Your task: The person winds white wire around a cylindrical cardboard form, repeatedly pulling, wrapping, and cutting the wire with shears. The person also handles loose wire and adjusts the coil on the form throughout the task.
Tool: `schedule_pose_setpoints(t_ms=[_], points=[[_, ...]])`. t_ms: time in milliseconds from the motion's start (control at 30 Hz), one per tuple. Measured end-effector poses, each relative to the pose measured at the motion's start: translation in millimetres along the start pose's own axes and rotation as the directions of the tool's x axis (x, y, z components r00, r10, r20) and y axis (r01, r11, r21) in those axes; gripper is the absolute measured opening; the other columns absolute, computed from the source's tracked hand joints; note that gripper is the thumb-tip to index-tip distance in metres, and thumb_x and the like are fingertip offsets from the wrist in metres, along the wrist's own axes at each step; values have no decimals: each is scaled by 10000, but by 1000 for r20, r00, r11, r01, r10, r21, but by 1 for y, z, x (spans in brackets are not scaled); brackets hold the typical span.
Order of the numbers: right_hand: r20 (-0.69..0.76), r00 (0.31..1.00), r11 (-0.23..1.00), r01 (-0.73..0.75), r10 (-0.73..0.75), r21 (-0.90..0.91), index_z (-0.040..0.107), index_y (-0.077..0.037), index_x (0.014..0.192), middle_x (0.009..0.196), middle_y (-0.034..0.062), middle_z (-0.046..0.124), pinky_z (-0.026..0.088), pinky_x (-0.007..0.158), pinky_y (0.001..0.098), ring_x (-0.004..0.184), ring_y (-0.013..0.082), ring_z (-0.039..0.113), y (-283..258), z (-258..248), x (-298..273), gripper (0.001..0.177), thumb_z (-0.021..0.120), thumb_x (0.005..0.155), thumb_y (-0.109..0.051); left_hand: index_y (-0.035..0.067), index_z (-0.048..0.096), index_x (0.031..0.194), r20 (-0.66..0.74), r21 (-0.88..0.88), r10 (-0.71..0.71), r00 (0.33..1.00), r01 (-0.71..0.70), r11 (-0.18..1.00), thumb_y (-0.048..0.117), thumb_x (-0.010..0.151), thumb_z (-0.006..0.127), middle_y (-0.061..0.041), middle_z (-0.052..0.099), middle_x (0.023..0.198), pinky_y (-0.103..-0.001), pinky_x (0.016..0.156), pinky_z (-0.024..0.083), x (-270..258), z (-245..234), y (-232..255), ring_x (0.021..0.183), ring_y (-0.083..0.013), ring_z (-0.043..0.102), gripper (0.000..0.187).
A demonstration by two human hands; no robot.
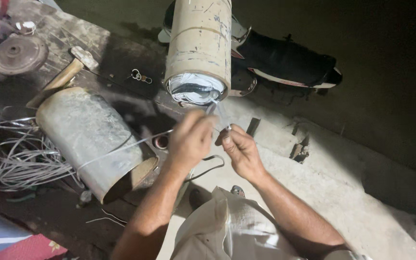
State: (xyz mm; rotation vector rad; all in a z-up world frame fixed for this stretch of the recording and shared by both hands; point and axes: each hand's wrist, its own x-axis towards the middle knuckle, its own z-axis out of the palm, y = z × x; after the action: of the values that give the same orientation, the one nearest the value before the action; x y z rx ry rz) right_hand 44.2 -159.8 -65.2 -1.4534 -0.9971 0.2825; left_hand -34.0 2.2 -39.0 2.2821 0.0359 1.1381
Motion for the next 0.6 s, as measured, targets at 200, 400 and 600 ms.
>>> schedule_pose_setpoints(t_ms=[200,400,600], points=[[41,997,992,-63,58,113,682,12,951,869,42,538,441,733,289,806,137,520,-8,-8,-7,471,533,1094,-412,66,710,1134,64,-34,44,997,-42,999,-51,786,733,-130,660,1149,-420,879,578,1,8,0,1038,-334,681,368],[-36,999,1000,30,-30,1,710,7,1104,1071,66,611,485,925,310,1020,184,591,-17,-5,-8,425,528,1126,-377,58,687,1025,92,-79,122,988,-115,990,-56,775,672,-128,666,1194,-453,956,549,6,3,0,1124,-356,659,275],[-193,959,962,166,-209,-217,745,-20,1125,1480,132,456,401,1172,410,1355,293,490,-27,-9,-2,367,559,1122,-337,-3,651,1017,101,-222,154,983,-129,966,-100,778,588,-128,696,1149,-463,1045,534,9,0,-6,1183,-364,648,266]])
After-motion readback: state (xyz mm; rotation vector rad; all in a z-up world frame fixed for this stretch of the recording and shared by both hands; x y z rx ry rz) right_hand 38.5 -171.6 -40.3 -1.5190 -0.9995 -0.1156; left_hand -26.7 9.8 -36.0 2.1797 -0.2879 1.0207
